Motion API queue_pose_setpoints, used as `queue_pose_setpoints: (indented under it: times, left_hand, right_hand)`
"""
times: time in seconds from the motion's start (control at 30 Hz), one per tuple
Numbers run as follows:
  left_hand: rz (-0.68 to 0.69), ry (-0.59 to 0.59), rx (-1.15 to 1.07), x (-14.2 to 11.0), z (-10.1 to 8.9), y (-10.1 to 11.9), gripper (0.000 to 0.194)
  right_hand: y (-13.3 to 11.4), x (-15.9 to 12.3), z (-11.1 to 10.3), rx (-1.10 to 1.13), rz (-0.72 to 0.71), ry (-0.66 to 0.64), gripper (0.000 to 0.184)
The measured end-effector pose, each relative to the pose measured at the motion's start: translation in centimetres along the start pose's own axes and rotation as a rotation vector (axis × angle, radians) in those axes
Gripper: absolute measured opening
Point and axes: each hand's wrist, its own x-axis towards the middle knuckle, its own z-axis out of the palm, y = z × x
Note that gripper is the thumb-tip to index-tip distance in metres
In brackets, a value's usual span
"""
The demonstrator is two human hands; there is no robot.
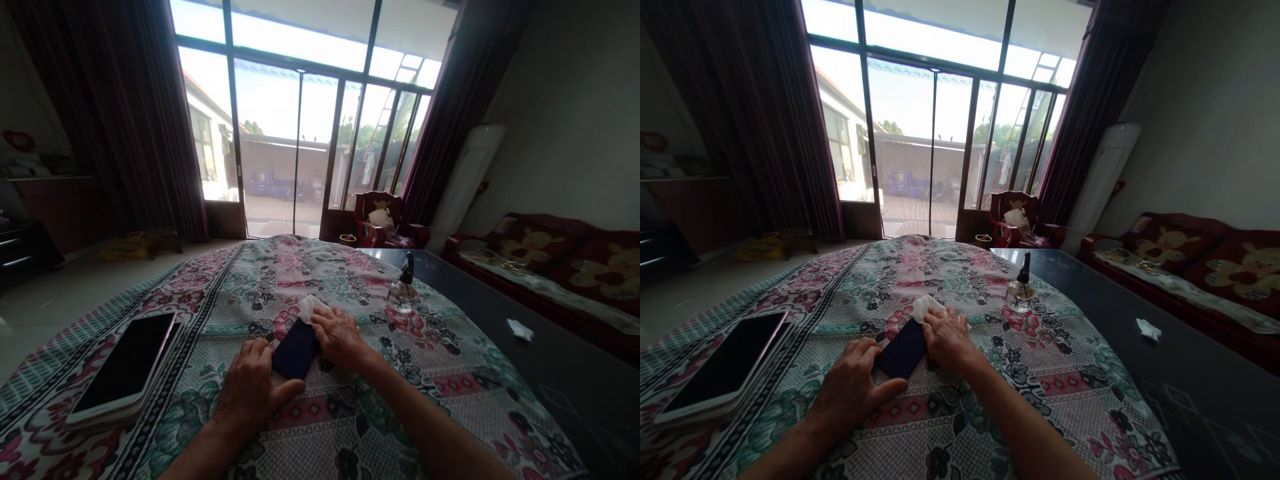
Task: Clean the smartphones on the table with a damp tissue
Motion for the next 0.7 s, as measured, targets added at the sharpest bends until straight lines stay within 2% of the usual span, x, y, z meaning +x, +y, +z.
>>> queue_pose_setpoints:
  times: [0.13,0.3,0.47,0.57,0.7]
  left_hand:
    - [0.077,-0.032,0.096,0.0,-0.6,0.8,0.048]
    - [0.198,-0.060,0.031,0.0,-0.5,1.1,0.034]
    - [0.254,-0.057,-0.080,-0.2,-0.4,1.1,0.023]
    - [0.210,-0.051,-0.135,-0.2,-0.3,1.2,0.015]
    - [0.172,-0.079,-0.197,-0.1,0.1,1.0,0.018]
  right_hand:
    - [2.4,0.7,0.0,0.116,-0.038,0.044,0.037]
    - [3.6,1.1,0.3,0.242,-0.073,0.162,0.036]
    - [3.3,1.1,0.2,0.236,-0.033,0.210,0.030]
    - [2.8,0.8,0.2,0.181,-0.020,0.203,0.027]
    - [1.4,0.4,0.0,0.010,0.035,0.171,0.021]
